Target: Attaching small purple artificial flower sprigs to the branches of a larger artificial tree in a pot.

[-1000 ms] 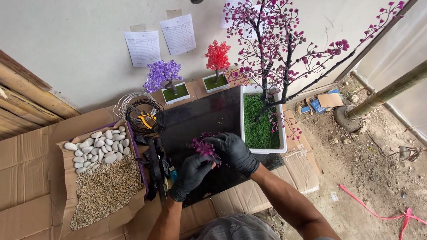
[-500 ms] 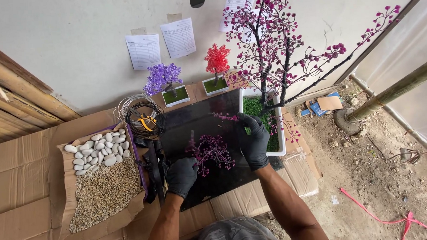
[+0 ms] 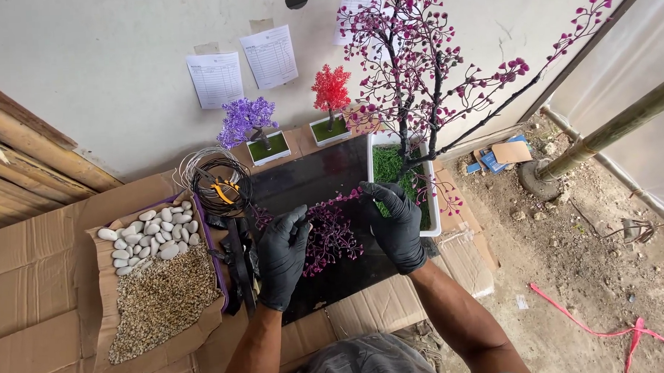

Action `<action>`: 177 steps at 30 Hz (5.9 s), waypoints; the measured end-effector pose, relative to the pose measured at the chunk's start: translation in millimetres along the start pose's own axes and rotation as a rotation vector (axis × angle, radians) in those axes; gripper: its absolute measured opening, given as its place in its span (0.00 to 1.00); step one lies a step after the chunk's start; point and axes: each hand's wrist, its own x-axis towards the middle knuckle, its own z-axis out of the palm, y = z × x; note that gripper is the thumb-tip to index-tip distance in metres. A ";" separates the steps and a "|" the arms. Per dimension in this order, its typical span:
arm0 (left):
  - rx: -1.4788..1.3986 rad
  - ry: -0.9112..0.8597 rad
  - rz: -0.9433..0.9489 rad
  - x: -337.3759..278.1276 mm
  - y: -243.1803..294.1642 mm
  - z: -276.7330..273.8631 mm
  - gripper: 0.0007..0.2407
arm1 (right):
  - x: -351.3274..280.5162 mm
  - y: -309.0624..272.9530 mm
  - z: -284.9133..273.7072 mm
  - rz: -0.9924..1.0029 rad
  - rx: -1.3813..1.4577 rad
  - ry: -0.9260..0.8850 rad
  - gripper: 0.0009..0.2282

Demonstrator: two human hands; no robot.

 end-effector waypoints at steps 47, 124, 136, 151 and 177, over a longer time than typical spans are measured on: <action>-0.491 -0.081 -0.524 -55.8 -45.5 -35.7 0.07 | -114.9 58.7 55.2 -0.294 -0.291 -0.754 0.24; -0.834 -0.428 -0.128 87.6 103.1 181.3 0.10 | 50.0 59.9 -57.4 0.369 0.395 0.563 0.06; -0.818 -0.442 -0.263 93.6 86.6 202.8 0.08 | 47.4 87.3 -47.8 0.451 0.434 0.571 0.07; -0.771 -0.439 -0.125 86.4 88.9 199.1 0.08 | 48.5 92.2 -54.4 -0.091 -0.072 0.482 0.09; -0.721 -0.446 -0.066 84.9 91.7 195.5 0.09 | 50.4 103.8 -59.5 0.169 0.021 0.514 0.05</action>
